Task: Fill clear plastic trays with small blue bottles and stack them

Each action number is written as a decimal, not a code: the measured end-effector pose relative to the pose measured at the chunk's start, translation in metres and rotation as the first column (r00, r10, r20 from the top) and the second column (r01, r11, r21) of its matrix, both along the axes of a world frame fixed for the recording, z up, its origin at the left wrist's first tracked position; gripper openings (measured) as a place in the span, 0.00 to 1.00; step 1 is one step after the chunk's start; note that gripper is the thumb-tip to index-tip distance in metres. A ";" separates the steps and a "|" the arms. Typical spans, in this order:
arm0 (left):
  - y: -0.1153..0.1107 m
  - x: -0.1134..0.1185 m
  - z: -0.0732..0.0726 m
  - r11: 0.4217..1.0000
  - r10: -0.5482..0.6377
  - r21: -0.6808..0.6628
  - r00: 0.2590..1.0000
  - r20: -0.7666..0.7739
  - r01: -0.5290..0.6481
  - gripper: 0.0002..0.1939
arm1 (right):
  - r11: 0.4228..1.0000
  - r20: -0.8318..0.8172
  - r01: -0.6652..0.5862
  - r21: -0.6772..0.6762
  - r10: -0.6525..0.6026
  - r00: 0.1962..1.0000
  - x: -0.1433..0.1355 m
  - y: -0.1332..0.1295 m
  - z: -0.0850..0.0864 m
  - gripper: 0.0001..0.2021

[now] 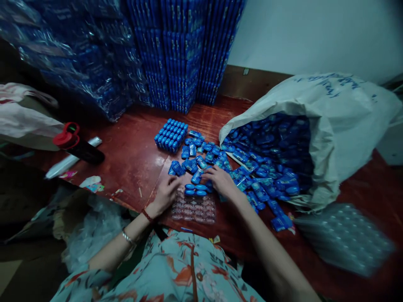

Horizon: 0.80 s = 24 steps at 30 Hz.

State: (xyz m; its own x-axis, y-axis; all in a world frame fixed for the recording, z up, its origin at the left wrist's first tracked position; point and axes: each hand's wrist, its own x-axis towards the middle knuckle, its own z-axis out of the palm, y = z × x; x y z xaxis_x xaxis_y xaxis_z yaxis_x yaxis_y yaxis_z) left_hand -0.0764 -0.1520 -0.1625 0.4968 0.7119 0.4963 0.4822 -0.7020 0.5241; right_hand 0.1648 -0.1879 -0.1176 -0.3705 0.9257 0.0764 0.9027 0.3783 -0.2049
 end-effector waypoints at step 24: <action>-0.052 -0.026 0.036 0.914 0.040 -0.405 0.992 0.118 0.011 0.08 | 0.947 -0.686 0.318 -0.040 -0.258 0.680 -0.023 -0.095 -0.031 0.10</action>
